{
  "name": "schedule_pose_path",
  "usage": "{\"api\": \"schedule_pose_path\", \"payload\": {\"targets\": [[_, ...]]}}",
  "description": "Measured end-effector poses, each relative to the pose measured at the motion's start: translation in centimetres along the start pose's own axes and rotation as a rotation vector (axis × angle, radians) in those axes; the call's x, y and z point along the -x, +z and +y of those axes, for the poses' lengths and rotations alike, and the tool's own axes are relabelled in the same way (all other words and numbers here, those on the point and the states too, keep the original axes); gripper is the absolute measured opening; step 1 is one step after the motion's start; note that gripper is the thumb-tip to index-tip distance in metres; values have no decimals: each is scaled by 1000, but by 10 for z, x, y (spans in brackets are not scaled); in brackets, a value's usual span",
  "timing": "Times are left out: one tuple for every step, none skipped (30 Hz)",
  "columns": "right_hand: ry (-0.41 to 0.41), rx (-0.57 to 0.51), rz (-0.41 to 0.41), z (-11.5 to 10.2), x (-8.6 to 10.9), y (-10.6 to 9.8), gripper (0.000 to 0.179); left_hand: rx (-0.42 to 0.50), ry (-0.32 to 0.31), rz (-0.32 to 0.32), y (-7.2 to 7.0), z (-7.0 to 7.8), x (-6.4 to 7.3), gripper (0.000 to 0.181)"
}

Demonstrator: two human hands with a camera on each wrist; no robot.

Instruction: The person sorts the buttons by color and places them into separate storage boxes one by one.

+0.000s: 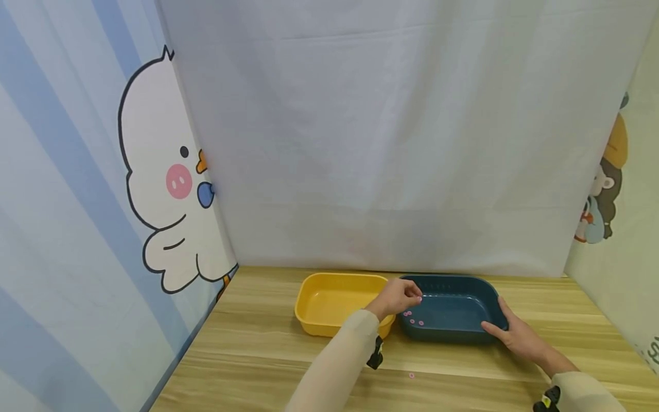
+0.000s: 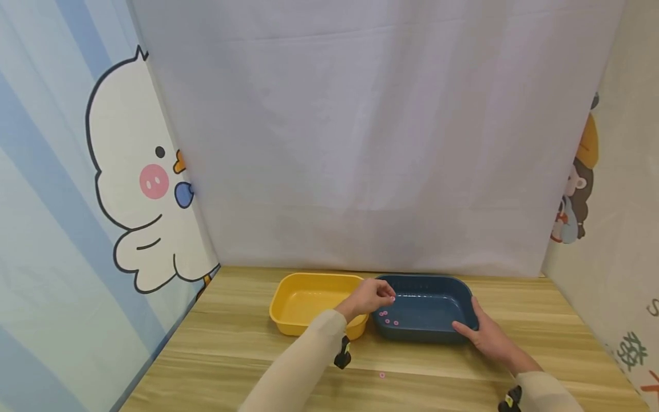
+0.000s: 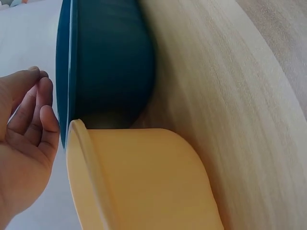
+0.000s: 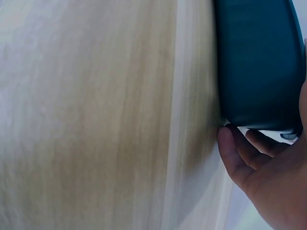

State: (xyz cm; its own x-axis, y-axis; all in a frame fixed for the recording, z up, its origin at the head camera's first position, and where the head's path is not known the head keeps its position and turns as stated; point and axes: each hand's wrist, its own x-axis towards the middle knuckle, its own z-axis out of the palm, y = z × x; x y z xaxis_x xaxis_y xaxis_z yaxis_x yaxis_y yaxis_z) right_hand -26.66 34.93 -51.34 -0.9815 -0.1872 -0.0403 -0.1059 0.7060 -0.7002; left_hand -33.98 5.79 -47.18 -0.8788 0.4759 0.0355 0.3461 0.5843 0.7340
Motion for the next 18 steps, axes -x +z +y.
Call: {"api": "schedule_pose_path", "payload": {"targets": [[-2, -4, -1, 1, 0, 0, 93, 1, -2, 3, 1, 0, -1, 6], [-4, -6, 0, 1, 0, 0, 93, 2, -2, 5, 2, -1, -1, 6], [-3, -8, -1, 1, 0, 0, 93, 7, 0, 5, 3, -1, -1, 7], [-4, -10, -1, 2, 0, 0, 93, 10, -1, 7, 3, 0, -2, 7], [-7, -5, 0, 2, 0, -1, 93, 13, 0, 8, 3, 0, -2, 7], [-5, -9, 0, 2, -1, -1, 93, 15, -1, 10, 4, 1, -2, 7], [-10, -6, 0, 2, -1, -1, 93, 17, -3, 10, 4, 1, -2, 6], [-10, -7, 3, 2, -1, -1, 93, 16, -4, 12, 4, 2, -2, 6], [-8, -7, 3, 2, -1, -1, 93, 18, -9, 12, 4, 2, -2, 6], [-8, -6, 4, 2, -1, -1, 93, 19, -14, 14, 4, 2, -2, 5], [-9, -4, 2, 2, -1, -1, 93, 18, -19, 13, 5, 2, -2, 5], [-6, -6, 1, 2, -1, 0, 93, 16, -24, 13, 5, 1, -3, 4], [-8, -1, 1, 3, -2, 0, 93, 16, -28, 13, 6, 1, -3, 4], [-5, -1, 1, 2, -1, 0, 93, 14, -30, 13, 6, 0, -3, 4], [-5, 2, 0, 2, -1, 0, 93, 19, -34, 13, 7, 0, -3, 4], [-5, 3, 0, 2, -1, 0, 93, 21, -34, 14, 7, -1, -4, 4], [-6, 4, 0, 2, -1, 0, 93, 19, -33, 16, 7, -1, -4, 4], [-4, 2, 1, 2, -1, 0, 93, 19, -32, 17, 8, -2, -4, 5]]}}
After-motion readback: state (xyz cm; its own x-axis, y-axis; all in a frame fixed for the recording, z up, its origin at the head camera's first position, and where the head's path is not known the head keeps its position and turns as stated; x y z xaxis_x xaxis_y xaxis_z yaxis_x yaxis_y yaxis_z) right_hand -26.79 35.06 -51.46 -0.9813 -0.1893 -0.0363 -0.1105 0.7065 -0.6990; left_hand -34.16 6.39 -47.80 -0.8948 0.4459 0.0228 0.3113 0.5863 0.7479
